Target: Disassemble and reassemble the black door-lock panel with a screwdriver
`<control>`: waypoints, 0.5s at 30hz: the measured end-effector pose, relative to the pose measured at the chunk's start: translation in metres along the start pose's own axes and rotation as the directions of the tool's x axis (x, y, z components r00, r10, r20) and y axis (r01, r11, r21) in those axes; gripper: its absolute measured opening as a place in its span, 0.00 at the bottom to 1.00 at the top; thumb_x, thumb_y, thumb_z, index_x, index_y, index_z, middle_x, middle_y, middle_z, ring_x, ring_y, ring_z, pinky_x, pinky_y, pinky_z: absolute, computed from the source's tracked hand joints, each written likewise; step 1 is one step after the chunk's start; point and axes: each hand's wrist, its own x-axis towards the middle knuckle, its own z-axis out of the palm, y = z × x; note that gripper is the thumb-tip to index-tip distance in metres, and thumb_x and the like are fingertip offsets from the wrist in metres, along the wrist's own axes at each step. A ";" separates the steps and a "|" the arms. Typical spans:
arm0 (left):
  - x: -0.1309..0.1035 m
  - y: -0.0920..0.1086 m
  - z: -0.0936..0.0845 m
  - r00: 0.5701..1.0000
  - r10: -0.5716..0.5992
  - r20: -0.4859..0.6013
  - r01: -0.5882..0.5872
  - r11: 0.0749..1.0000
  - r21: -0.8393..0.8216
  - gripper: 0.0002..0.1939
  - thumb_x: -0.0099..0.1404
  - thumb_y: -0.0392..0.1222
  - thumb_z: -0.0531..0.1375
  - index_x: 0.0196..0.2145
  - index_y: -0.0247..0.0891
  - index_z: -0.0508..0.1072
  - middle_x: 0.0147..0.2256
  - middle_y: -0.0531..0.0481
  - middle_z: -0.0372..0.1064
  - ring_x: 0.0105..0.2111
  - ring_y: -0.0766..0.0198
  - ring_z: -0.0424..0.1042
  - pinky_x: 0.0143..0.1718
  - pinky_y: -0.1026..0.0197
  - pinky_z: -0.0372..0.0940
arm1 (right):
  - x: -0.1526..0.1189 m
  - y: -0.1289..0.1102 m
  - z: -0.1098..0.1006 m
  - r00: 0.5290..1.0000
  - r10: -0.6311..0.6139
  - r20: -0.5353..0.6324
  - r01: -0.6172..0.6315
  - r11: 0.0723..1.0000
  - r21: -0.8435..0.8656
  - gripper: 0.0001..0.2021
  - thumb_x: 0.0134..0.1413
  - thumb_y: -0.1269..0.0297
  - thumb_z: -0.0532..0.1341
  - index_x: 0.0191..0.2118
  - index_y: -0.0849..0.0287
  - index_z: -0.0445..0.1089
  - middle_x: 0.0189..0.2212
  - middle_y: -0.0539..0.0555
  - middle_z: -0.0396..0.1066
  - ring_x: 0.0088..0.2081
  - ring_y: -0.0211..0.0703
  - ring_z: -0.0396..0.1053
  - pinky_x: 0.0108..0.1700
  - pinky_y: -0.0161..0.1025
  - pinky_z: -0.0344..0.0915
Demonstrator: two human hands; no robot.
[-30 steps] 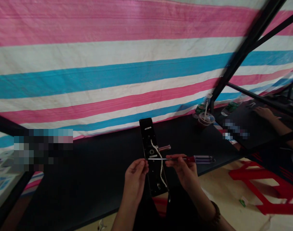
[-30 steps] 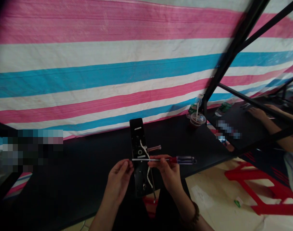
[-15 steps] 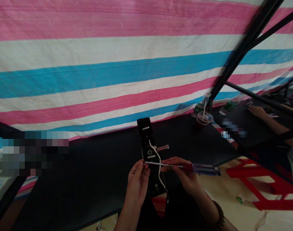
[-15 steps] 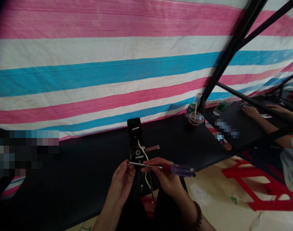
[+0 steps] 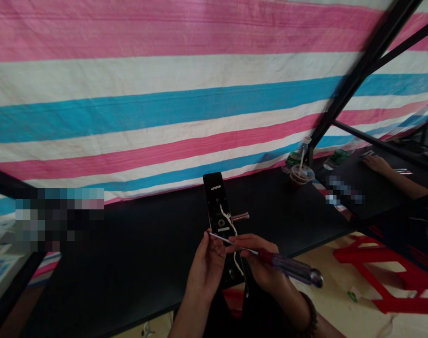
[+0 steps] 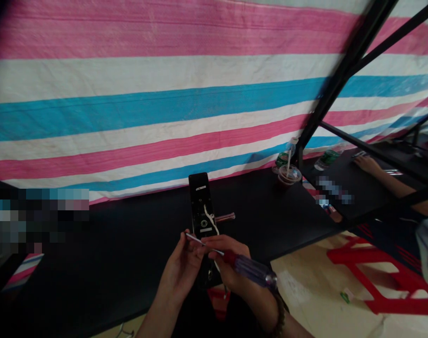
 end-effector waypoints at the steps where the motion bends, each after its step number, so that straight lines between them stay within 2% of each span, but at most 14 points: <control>1: 0.001 0.001 0.001 1.000 0.010 0.000 -0.010 0.999 0.043 0.05 0.58 0.35 0.70 0.34 0.35 0.80 0.27 0.51 0.75 0.25 0.71 0.73 0.28 0.69 0.69 | 0.003 0.003 0.002 1.000 -0.012 -0.021 0.011 1.000 -0.017 0.09 0.65 0.58 0.62 0.44 0.43 0.80 0.40 0.54 0.81 0.45 0.50 0.79 0.47 0.48 0.76; 3: 0.005 0.001 -0.001 0.994 0.110 0.007 -0.109 0.971 0.211 0.10 0.57 0.39 0.71 0.37 0.34 0.80 0.30 0.49 0.77 0.26 0.70 0.73 0.29 0.69 0.69 | 0.015 0.012 0.005 0.998 -0.023 -0.061 0.020 0.998 -0.053 0.09 0.65 0.60 0.61 0.45 0.44 0.80 0.41 0.54 0.81 0.45 0.49 0.78 0.49 0.48 0.75; 5: 0.011 0.002 -0.007 0.953 0.302 0.041 -0.286 0.843 0.456 0.15 0.58 0.44 0.70 0.41 0.34 0.80 0.34 0.46 0.78 0.30 0.67 0.75 0.33 0.67 0.71 | 0.031 0.025 0.008 0.996 -0.036 -0.082 0.029 0.995 -0.095 0.09 0.66 0.61 0.61 0.44 0.46 0.79 0.41 0.54 0.80 0.46 0.49 0.78 0.52 0.49 0.74; 7: 0.019 0.000 -0.019 0.857 0.500 0.123 -0.439 0.585 0.682 0.19 0.59 0.48 0.68 0.45 0.35 0.78 0.41 0.43 0.78 0.38 0.61 0.77 0.40 0.62 0.72 | 0.048 0.041 0.011 0.996 -0.042 -0.074 0.032 0.991 -0.130 0.08 0.65 0.61 0.61 0.40 0.49 0.80 0.41 0.54 0.80 0.45 0.48 0.78 0.52 0.48 0.73; 8: 0.024 -0.001 -0.026 0.807 0.564 0.175 -0.475 0.442 0.761 0.21 0.59 0.49 0.67 0.47 0.36 0.77 0.45 0.42 0.77 0.43 0.58 0.77 0.44 0.59 0.72 | 0.055 0.049 0.014 0.997 -0.039 -0.068 0.029 0.991 -0.133 0.09 0.65 0.61 0.61 0.39 0.51 0.79 0.40 0.55 0.80 0.45 0.48 0.78 0.51 0.47 0.74; 9: 0.028 -0.003 -0.033 0.769 0.599 0.223 -0.485 0.319 0.815 0.24 0.60 0.50 0.67 0.51 0.36 0.76 0.49 0.40 0.75 0.47 0.54 0.76 0.48 0.55 0.72 | 0.062 0.056 0.016 0.998 -0.034 -0.057 0.026 0.991 -0.133 0.10 0.66 0.60 0.60 0.38 0.53 0.79 0.40 0.55 0.80 0.44 0.47 0.78 0.51 0.46 0.74; 10: 0.032 -0.006 -0.041 0.755 0.604 0.257 -0.478 0.237 0.846 0.27 0.60 0.50 0.66 0.55 0.37 0.73 0.53 0.39 0.74 0.50 0.53 0.75 0.51 0.53 0.71 | 0.067 0.061 0.019 0.999 -0.030 -0.045 0.024 0.991 -0.129 0.10 0.66 0.60 0.60 0.38 0.54 0.79 0.39 0.56 0.80 0.43 0.47 0.79 0.50 0.45 0.75; 12: 0.038 -0.013 -0.054 0.786 0.548 0.288 -0.447 0.181 0.876 0.30 0.64 0.49 0.62 0.61 0.37 0.67 0.55 0.38 0.72 0.53 0.52 0.75 0.54 0.51 0.69 | 0.074 0.068 0.025 0.999 -0.027 -0.030 0.023 0.992 -0.127 0.11 0.66 0.60 0.59 0.38 0.56 0.78 0.38 0.56 0.80 0.41 0.46 0.79 0.48 0.44 0.75; 15: 0.042 -0.024 -0.069 0.830 0.472 0.299 -0.417 0.167 0.894 0.27 0.70 0.49 0.56 0.63 0.37 0.64 0.58 0.40 0.71 0.58 0.54 0.72 0.59 0.52 0.66 | 0.077 0.071 0.029 0.998 -0.052 -0.044 0.044 0.985 -0.164 0.10 0.65 0.60 0.60 0.37 0.57 0.77 0.38 0.56 0.79 0.42 0.46 0.79 0.48 0.43 0.75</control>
